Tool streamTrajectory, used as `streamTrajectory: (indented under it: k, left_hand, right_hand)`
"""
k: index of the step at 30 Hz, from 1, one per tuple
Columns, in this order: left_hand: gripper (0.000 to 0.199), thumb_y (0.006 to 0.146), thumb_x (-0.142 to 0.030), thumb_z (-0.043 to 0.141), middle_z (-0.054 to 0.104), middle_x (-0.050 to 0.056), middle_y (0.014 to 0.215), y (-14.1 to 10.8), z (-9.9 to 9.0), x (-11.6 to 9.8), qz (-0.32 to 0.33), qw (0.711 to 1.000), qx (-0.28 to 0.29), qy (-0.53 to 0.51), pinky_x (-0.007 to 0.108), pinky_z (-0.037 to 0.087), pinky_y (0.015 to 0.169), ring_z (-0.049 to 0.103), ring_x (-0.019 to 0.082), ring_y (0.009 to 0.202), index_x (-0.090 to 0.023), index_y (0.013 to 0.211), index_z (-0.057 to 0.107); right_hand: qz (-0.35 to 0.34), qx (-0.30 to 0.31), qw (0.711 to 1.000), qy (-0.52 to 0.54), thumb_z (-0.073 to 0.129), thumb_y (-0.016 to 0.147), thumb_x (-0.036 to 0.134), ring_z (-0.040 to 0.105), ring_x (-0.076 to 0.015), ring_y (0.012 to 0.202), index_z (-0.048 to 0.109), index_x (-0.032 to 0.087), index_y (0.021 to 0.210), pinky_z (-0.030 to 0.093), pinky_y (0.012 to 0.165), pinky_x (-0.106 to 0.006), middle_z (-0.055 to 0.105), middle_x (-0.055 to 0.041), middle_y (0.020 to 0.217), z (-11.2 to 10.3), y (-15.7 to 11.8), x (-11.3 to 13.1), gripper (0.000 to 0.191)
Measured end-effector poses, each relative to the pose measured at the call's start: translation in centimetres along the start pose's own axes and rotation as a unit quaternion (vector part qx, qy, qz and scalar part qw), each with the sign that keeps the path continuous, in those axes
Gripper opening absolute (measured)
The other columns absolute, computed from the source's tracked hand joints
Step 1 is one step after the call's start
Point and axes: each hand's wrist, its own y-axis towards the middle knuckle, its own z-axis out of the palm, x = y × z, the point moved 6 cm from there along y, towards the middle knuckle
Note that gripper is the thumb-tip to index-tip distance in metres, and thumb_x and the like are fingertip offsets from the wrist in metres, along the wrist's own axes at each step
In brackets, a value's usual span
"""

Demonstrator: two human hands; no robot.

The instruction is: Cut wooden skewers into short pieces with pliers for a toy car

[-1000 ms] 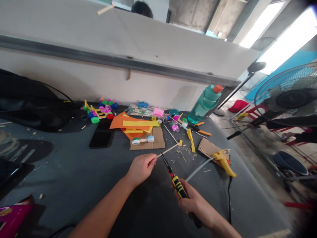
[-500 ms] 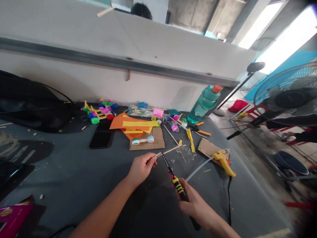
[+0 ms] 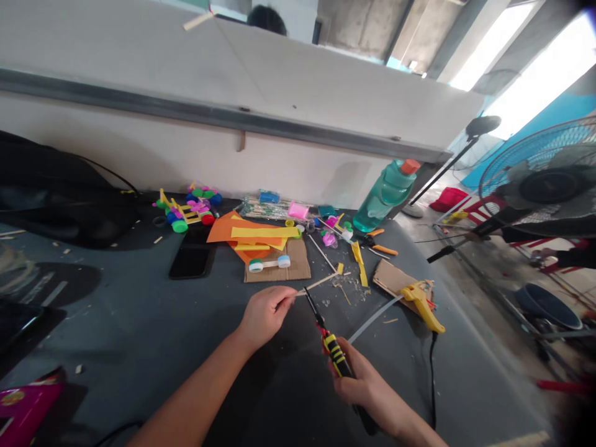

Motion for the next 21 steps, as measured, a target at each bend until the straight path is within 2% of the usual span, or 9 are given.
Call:
streamTrajectory:
  k: [4, 8, 13, 16, 18, 21]
  left_hand:
    - [0.015, 0.089, -0.016, 0.050, 0.069, 0.003, 0.085, 0.0, 0.0, -0.2, 0.046, 0.999, -0.017, 0.016, 0.023, 0.048, 0.072, 0.064, 0.014, 0.081, -0.020, 0.092, 0.064]
    - [0.015, 0.089, -0.016, 0.050, 0.069, 0.003, 0.085, -0.3, 0.0, -0.4, 0.045, 0.998, -0.039, 0.002, 0.024, 0.049, 0.074, 0.064, 0.014, 0.081, -0.020, 0.091, 0.064]
    - [0.016, 0.090, -0.024, 0.049, 0.067, 0.000, 0.073, -0.4, 0.7, 0.3, -0.080, 0.991, -0.025, -0.101, 0.020, 0.049, 0.062, 0.063, 0.011, 0.064, -0.019, 0.089, 0.064]
    - [0.019, 0.090, -0.028, 0.048, 0.066, -0.001, 0.069, -0.3, 1.2, 0.6, -0.127, 0.983, 0.004, -0.135, 0.019, 0.047, 0.056, 0.061, 0.011, 0.058, -0.018, 0.084, 0.064]
    - [0.018, 0.089, -0.026, 0.049, 0.066, -0.002, 0.068, -0.1, 1.2, 0.6, -0.115, 0.986, 0.014, -0.118, 0.019, 0.047, 0.057, 0.062, 0.011, 0.059, -0.019, 0.082, 0.065]
    - [0.014, 0.087, -0.020, 0.052, 0.068, 0.000, 0.075, 0.1, 0.7, 0.2, -0.053, 0.997, -0.001, -0.057, 0.021, 0.048, 0.064, 0.064, 0.013, 0.069, -0.020, 0.086, 0.066]
  right_hand:
    - [0.004, 0.004, 1.000, 0.012, 0.049, 0.059, 0.015, 0.039, -0.0104, 0.061, 0.047, 0.020, 0.088, 0.031, 0.056, -0.023, 0.045, 0.0030, 0.076, 0.2, 0.1, -0.8, 0.030]
    - [-0.015, -0.011, 1.000, -0.008, 0.047, 0.057, 0.013, 0.038, -0.0110, 0.064, 0.046, 0.020, 0.086, 0.031, 0.058, -0.023, 0.043, 0.0039, 0.073, 0.3, 0.0, -0.4, 0.030]
    - [-0.049, -0.032, 0.995, -0.080, 0.045, 0.056, 0.012, 0.041, -0.0143, 0.073, 0.048, 0.019, 0.085, 0.034, 0.065, -0.025, 0.046, 0.0024, 0.078, 0.3, -0.1, 1.1, 0.030]
    - [-0.041, -0.037, 0.994, -0.089, 0.046, 0.056, 0.012, 0.041, -0.0142, 0.072, 0.048, 0.019, 0.087, 0.034, 0.063, -0.024, 0.046, 0.0026, 0.077, 0.2, -0.1, 0.7, 0.032]
    - [-0.029, -0.033, 0.996, -0.075, 0.047, 0.056, 0.012, 0.040, -0.0130, 0.068, 0.049, 0.019, 0.089, 0.032, 0.060, -0.024, 0.045, 0.0033, 0.076, 0.1, -0.1, 0.1, 0.033]
    - [-0.009, -0.019, 0.999, -0.025, 0.048, 0.058, 0.014, 0.038, -0.0113, 0.063, 0.050, 0.020, 0.093, 0.031, 0.058, -0.023, 0.045, 0.0039, 0.075, 0.2, -0.1, -0.4, 0.036]
